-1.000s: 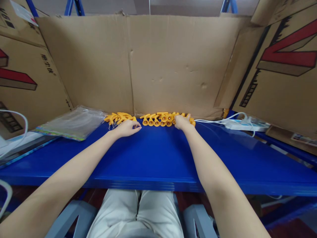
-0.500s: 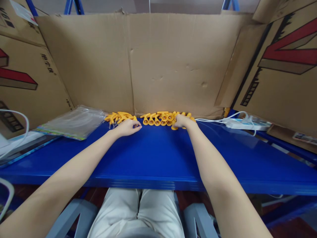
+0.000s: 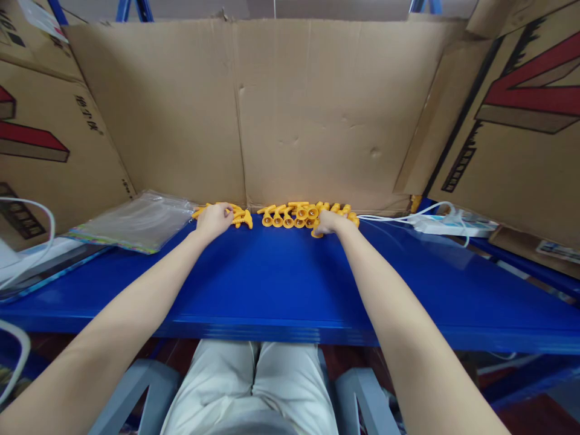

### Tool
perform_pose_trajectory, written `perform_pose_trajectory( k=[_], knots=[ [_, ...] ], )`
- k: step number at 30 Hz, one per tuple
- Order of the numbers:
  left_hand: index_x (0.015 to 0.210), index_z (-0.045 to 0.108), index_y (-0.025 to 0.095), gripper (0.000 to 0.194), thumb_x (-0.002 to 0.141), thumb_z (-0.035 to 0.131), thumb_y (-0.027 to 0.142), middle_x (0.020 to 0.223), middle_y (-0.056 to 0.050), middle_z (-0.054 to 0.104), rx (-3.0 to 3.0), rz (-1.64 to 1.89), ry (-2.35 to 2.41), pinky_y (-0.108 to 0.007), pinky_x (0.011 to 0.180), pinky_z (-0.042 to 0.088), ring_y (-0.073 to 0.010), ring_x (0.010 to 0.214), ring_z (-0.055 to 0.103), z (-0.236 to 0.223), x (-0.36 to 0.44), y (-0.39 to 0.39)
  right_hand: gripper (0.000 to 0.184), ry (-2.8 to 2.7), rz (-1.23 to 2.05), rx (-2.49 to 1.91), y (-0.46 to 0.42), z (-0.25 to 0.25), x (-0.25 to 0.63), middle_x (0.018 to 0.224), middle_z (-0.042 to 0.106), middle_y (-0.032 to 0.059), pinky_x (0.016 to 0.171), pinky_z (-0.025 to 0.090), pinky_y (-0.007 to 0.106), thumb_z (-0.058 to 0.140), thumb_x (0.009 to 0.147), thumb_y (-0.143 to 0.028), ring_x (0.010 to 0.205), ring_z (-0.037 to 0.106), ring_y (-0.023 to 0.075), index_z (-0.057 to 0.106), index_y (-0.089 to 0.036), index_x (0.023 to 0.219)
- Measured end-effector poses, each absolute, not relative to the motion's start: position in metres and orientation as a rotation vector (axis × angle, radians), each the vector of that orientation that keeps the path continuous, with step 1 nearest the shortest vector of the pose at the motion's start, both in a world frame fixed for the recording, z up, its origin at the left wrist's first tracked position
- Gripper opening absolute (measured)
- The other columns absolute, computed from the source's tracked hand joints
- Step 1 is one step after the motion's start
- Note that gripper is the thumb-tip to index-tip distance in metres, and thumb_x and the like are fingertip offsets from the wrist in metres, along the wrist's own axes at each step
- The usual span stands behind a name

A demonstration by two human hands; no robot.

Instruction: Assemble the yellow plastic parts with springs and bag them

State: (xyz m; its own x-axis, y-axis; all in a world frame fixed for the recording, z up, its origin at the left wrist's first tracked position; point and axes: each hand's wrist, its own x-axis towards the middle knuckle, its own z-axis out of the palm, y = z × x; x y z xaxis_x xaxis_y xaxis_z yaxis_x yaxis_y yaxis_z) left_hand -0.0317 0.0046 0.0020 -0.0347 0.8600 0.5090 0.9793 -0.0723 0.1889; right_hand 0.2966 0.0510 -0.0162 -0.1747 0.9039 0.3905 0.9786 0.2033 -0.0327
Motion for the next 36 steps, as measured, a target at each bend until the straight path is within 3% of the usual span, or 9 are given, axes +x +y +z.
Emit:
perform_pose_trajectory(
  k=[7,13,17,21,25,31,36],
  knots=[
    [0.108,0.068,0.02,0.032,0.081,0.052,0.023,0.121,-0.013,0.064,-2.079,-0.54,-1.918,-0.048,0.097,0.042,-0.0325,0.116,0.053,-0.01,-0.046,0.015,0.021,-2.171,-0.128,-2.092,0.023,-0.01,0.282,0.083,0.067,0.0121,0.095,0.035,0.061,0.066,0.074,-0.035,0.094,0.063,0.0357,0.064,-0.017,0.083],
    [0.116,0.063,0.018,0.038,0.081,0.054,0.03,0.129,-0.017,0.056,-2.196,-0.401,-1.924,-0.058,0.099,0.035,-0.0379,0.125,0.043,-0.021,-0.047,0.017,0.019,-2.187,-0.227,-2.018,0.009,-0.011,0.269,0.093,0.067,0.014,0.104,0.014,0.068,0.058,0.078,-0.028,0.107,0.058,0.0387,0.063,-0.016,0.093],
    [0.117,0.062,0.02,0.037,0.085,0.051,0.035,0.131,-0.016,0.056,-2.203,-0.472,-1.896,-0.06,0.103,0.029,-0.0359,0.128,0.041,-0.026,-0.048,0.019,0.028,-2.211,-0.265,-1.959,0.004,-0.011,0.262,0.103,0.066,0.0182,0.105,0.012,0.068,0.055,0.081,-0.026,0.113,0.054,0.0404,0.06,-0.014,0.106],
    [0.091,0.07,0.021,0.023,0.085,0.052,0.034,0.119,-0.012,0.064,-2.154,-0.619,-1.895,-0.058,0.103,0.028,-0.0347,0.123,0.046,-0.022,-0.046,0.018,0.032,-2.231,-0.324,-1.945,0.002,-0.011,0.261,0.104,0.067,0.0189,0.105,0.014,0.068,0.054,0.081,-0.027,0.114,0.053,0.0411,0.058,-0.013,0.109],
    [0.075,0.07,0.021,0.02,0.079,0.059,0.037,0.109,-0.01,0.069,-2.036,-0.819,-1.922,-0.057,0.101,0.029,-0.0349,0.114,0.053,-0.012,-0.043,0.017,0.03,-2.245,-0.334,-1.917,-0.003,-0.007,0.262,0.103,0.066,0.0185,0.102,0.023,0.064,0.053,0.081,-0.03,0.113,0.054,0.0408,0.058,-0.012,0.105],
    [0.077,0.07,0.022,0.014,0.07,0.066,0.033,0.085,-0.006,0.073,-1.931,-1.062,-2.102,-0.04,0.085,0.044,-0.0274,0.09,0.065,0.001,-0.039,0.016,0.02,-2.211,-0.32,-1.858,-0.009,-0.001,0.259,0.099,0.067,0.0158,0.098,0.031,0.057,0.053,0.081,-0.029,0.106,0.057,0.0373,0.058,-0.015,0.095],
    [0.078,0.067,0.018,0.017,0.068,0.067,0.031,0.077,-0.003,0.07,-2.02,-1.378,-2.059,-0.028,0.068,0.046,-0.019,0.077,0.066,0.005,-0.032,0.015,0.014,-2.237,-0.323,-1.775,-0.007,0.0,0.257,0.091,0.068,0.0125,0.098,0.032,0.053,0.054,0.081,-0.027,0.1,0.06,0.0329,0.057,-0.017,0.09]
  ],
)
